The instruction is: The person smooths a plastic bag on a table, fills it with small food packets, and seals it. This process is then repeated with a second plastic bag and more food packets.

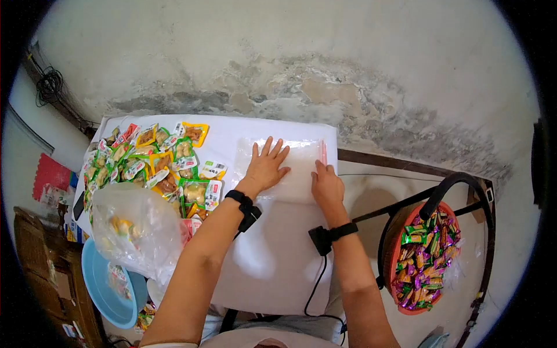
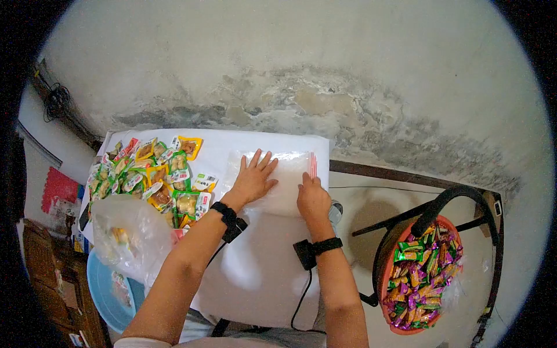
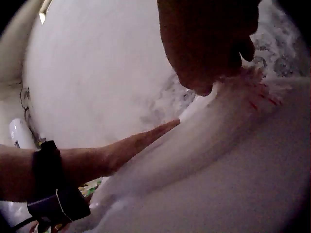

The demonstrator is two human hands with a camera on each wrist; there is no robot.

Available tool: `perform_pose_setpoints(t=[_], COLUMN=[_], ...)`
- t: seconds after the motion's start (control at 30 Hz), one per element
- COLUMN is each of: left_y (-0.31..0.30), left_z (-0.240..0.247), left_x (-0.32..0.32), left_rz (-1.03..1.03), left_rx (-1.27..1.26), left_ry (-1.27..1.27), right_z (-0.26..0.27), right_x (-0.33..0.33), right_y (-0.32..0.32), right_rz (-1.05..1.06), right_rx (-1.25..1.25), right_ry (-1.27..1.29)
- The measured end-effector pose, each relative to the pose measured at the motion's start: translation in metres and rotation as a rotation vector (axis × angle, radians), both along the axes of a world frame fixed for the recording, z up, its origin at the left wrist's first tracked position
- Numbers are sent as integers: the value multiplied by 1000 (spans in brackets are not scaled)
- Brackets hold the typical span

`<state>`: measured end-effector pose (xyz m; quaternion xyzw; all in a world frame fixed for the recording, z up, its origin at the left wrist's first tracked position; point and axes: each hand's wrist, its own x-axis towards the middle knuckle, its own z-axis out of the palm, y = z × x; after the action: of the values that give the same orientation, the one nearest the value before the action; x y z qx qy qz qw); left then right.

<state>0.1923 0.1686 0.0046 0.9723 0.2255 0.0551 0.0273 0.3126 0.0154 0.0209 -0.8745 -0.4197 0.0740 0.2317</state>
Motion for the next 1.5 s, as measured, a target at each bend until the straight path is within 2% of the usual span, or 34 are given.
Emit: perform_pose_setpoints(t=[0.07, 0.1, 0.17, 0.2, 0.3, 0.33, 0.43, 0.7, 0.97, 1.03, 1.1, 1.17, 1.27, 1.5], left_y=[3, 4, 3, 3, 5, 6, 7, 19, 43, 39, 14, -12, -34, -37], left_z=[-4, -7, -12, -13, -15, -16, -17, -19, -4, 2, 7, 1, -2, -7], left_x=[1, 1, 1, 0, 0, -1, 1, -11, -50, -51, -43, -40, -42, -48], left_rz=[9, 11, 6, 7, -3, -4, 22, 153, 373, 438, 296, 175, 132, 177], left_rx=[-36, -37, -63, -64, -56, -59, -69, -148, -65, 27, 53, 35, -32, -81], left_ry=[52, 49, 9, 13, 19, 18, 14, -26, 159, 157, 21, -75, -41, 5], right_z=[12, 12, 8, 4, -20, -25, -35, -29, -29, -27, -26, -23, -17, -31], right_x=[-3, -2, -1, 2, 11, 13, 20, 18, 17, 20, 16, 13, -12, -22], right_y=[4, 10, 21, 27, 40, 41, 42, 40, 40, 39, 40, 41, 27, 8], right_rz=[69, 71, 315, 389, 422, 379, 375, 377, 388, 399, 405, 392, 507, 464], right_rx=[-14, -15, 205, 174, 157, 55, 4, -41, -31, -49, -55, 46, 40, -51], right_ry=[-165, -168, -512, -512, -473, -364, -285, -286, -332, -354, -374, -427, -389, -295])
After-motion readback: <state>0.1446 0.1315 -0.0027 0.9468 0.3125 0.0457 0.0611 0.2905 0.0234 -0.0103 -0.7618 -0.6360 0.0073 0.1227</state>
